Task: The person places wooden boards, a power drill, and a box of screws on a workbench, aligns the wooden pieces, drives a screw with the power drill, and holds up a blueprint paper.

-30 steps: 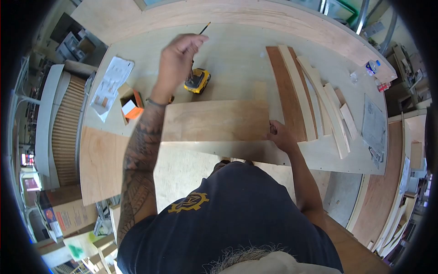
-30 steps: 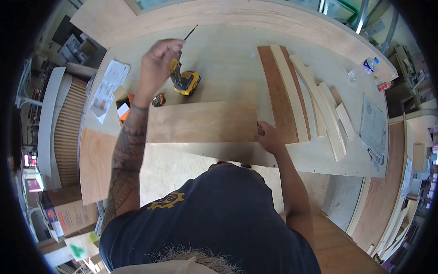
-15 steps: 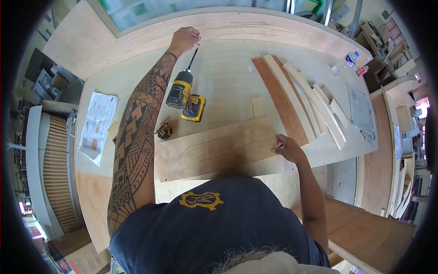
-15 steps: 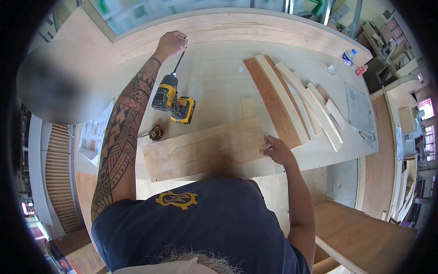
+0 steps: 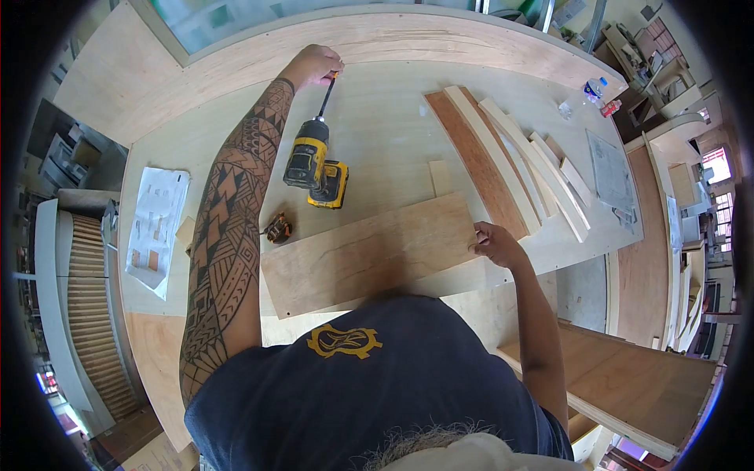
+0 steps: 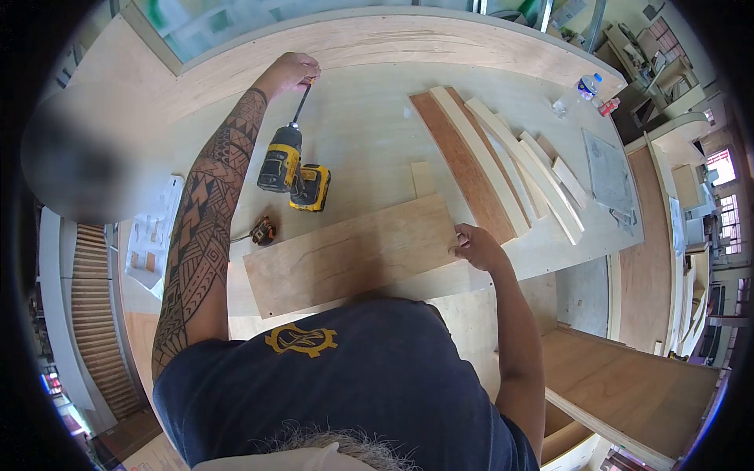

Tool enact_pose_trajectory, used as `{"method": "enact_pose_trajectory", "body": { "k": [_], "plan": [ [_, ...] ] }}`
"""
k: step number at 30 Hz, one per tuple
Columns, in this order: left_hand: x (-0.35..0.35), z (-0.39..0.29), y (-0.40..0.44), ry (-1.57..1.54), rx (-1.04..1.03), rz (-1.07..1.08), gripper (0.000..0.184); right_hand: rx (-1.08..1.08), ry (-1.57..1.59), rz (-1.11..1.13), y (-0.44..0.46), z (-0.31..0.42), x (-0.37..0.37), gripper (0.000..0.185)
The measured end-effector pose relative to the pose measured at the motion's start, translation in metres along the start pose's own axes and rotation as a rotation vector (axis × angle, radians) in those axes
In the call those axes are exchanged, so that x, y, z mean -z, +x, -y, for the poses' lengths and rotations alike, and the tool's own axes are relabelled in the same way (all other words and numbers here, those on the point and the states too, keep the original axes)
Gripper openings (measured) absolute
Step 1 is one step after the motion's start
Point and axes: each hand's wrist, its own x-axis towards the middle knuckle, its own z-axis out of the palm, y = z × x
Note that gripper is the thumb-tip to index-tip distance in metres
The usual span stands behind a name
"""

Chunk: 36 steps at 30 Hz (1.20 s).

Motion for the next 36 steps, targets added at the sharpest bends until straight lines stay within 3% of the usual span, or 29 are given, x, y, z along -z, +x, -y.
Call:
{"method": "enact_pose_trajectory", "body": {
  "k": [3, 10, 12, 14, 17, 19, 22, 24, 25, 27, 31, 36],
  "plan": [
    [-0.001, 0.008, -0.003, -0.104, 0.014, 0.06, 0.039, -0.007, -0.01, 0.0, 0.004, -0.001, 0.001, 0.047],
    [-0.012, 0.032, -0.023, -0.436, 0.071, 0.04, 0.041, -0.004, -0.013, 0.047, 0.015, -0.012, 0.006, 0.051],
    [-0.011, 0.056, -0.028, -0.562, -0.01, 0.076, 0.044, 0.016, -0.034, 0.05, 0.02, -0.018, 0.007, 0.051],
    [0.004, 0.091, -0.042, -0.39, -0.106, 0.14, 0.047, 0.034, -0.096, 0.047, 0.024, -0.023, 0.009, 0.05],
    [0.031, 0.117, -0.085, 0.175, -0.259, 0.402, 0.059, 0.049, -0.156, 0.02, 0.017, -0.01, 0.008, 0.05],
    [0.03, 0.138, -0.125, -0.035, -0.074, 0.575, 0.064, 0.016, -0.213, 0.06, 0.016, -0.006, 0.012, 0.053],
    [-0.006, 0.135, -0.18, -0.067, -0.24, 0.577, 0.073, -0.008, -0.15, 0.045, 0.014, -0.004, 0.012, 0.049],
    [-0.052, 0.111, -0.211, -0.361, -0.259, 0.244, 0.074, 0.034, -0.023, 0.07, 0.021, -0.018, 0.01, 0.047],
    [-0.062, 0.114, -0.211, -0.365, -0.254, 0.242, 0.074, 0.031, -0.026, 0.075, 0.019, -0.014, 0.01, 0.047],
    [-0.086, 0.13, -0.204, -0.296, -0.257, -0.037, 0.069, 0.002, -0.096, 0.09, 0.018, -0.004, 0.013, 0.05],
    [-0.131, 0.131, -0.198, -0.51, -0.325, -0.428, 0.054, 0.046, -0.119, 0.126, 0.019, -0.003, 0.017, 0.05],
    [-0.137, 0.101, -0.212, -0.542, -0.407, -0.598, 0.048, 0.094, -0.076, 0.18, 0.033, -0.019, 0.02, 0.043]
  ]
}}
